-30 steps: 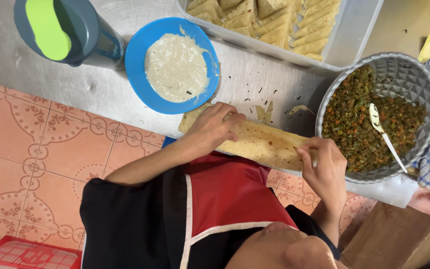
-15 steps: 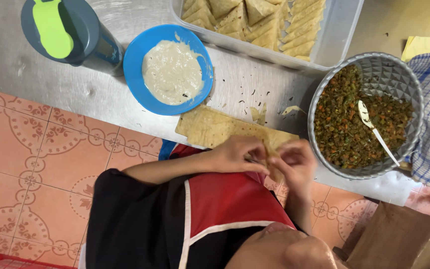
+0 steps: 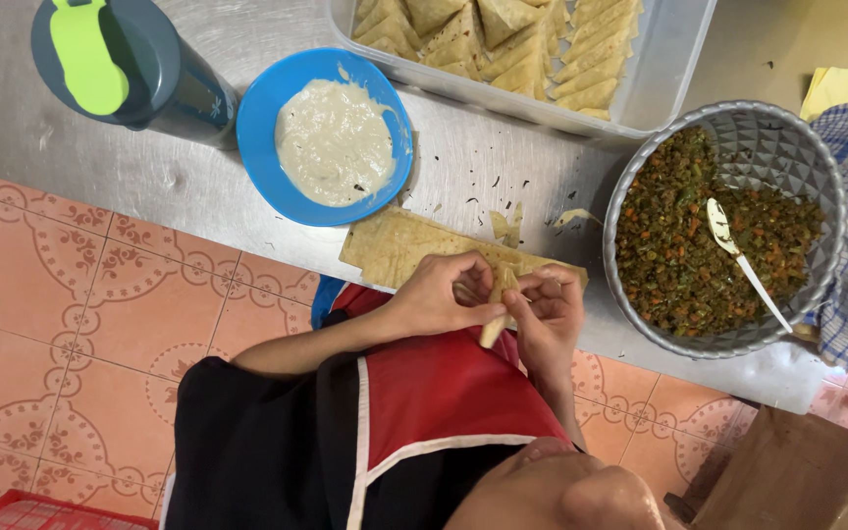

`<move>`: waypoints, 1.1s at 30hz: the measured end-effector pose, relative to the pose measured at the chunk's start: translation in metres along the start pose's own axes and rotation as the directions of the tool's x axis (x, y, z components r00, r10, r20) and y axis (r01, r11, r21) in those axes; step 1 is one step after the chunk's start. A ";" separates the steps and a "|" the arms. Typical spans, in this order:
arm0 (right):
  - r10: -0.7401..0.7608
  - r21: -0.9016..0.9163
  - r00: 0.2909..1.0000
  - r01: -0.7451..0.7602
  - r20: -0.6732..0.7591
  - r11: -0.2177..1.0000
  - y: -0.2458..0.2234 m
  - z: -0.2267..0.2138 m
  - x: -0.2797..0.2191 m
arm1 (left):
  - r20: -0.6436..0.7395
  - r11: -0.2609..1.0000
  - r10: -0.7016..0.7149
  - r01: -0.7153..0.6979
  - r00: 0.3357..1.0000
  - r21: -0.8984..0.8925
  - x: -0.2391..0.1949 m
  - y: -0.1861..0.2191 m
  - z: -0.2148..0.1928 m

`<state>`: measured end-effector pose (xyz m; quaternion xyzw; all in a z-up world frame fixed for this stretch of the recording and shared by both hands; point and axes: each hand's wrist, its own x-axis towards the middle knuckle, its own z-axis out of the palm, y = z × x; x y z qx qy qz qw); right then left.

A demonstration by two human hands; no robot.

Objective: The person folds thin pastry sheets into cones, fills them with a vegetable mixture using a spoon, and seals the edges with a white paste. The finished samosas are placed in a tray.

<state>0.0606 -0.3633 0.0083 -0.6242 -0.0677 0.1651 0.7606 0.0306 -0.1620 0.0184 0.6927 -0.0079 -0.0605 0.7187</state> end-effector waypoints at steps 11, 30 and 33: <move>-0.176 -0.263 0.959 0.115 -0.221 0.958 0.000 -0.069 -0.015 | -0.128 0.988 -0.011 -0.009 0.992 -0.151 0.000 -0.045 -0.027; -0.247 -0.331 0.941 0.314 0.230 0.890 -0.013 0.061 0.075 | -0.472 0.791 0.585 -0.334 0.659 0.513 0.000 0.017 -0.050; -0.300 -0.447 0.929 0.369 0.218 0.815 -0.013 0.067 0.067 | -0.238 0.439 0.874 -0.478 0.425 0.761 0.013 -0.002 -0.035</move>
